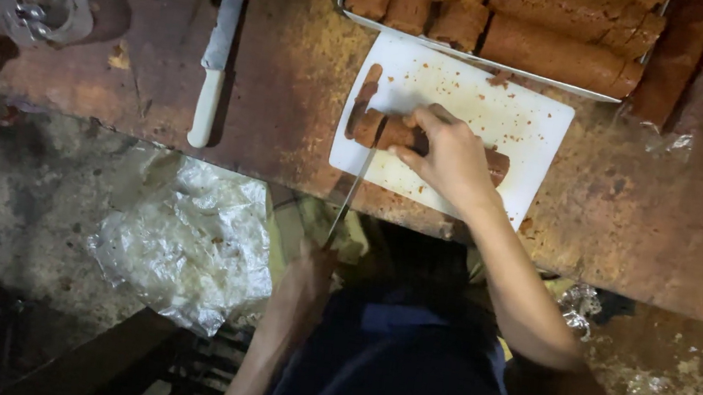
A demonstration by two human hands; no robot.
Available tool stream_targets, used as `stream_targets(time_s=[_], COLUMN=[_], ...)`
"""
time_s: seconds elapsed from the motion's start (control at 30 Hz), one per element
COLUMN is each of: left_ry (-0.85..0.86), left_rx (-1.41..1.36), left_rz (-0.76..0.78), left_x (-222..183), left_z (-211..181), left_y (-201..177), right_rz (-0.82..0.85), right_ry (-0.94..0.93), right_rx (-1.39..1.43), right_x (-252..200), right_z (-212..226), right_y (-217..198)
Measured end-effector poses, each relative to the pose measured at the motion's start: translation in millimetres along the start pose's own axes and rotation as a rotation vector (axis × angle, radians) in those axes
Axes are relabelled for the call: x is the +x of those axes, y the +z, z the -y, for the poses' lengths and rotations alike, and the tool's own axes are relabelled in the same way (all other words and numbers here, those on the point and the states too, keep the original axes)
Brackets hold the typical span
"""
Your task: Slicing a food roll on a cutting board and placing the pieces into plastic bags
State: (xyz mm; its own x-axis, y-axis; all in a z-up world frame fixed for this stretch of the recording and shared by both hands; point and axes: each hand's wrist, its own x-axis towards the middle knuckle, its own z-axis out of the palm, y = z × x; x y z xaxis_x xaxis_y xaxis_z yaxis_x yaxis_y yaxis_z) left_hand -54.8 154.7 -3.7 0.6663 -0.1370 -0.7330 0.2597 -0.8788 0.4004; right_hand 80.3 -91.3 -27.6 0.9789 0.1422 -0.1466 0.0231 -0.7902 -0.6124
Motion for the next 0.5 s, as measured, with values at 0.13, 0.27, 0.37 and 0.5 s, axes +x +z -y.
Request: stream_targets(time_s=[0.13,0.27,0.37,0.5], left_ry=[0.086,0.093,0.13,0.186], left_rx=[0.17,0.196,-0.033,-0.061], left_rz=[-0.123,-0.321,-0.33,-0.4], left_x=[3,54,69,100], left_z=[16,-28,-80,-107], left_y=[27,24,-14,-19], right_rz=[0.128,0.041,0.019,-0.005], right_ry=[-0.07,-0.042,-0.027,0.012], right_rx=[-0.066,-0.089,-0.103,-0.104], right_x=[-11,-8,-8,-12], right_z=[17,-26,-36,-42], right_y=[-33,-4,10,19])
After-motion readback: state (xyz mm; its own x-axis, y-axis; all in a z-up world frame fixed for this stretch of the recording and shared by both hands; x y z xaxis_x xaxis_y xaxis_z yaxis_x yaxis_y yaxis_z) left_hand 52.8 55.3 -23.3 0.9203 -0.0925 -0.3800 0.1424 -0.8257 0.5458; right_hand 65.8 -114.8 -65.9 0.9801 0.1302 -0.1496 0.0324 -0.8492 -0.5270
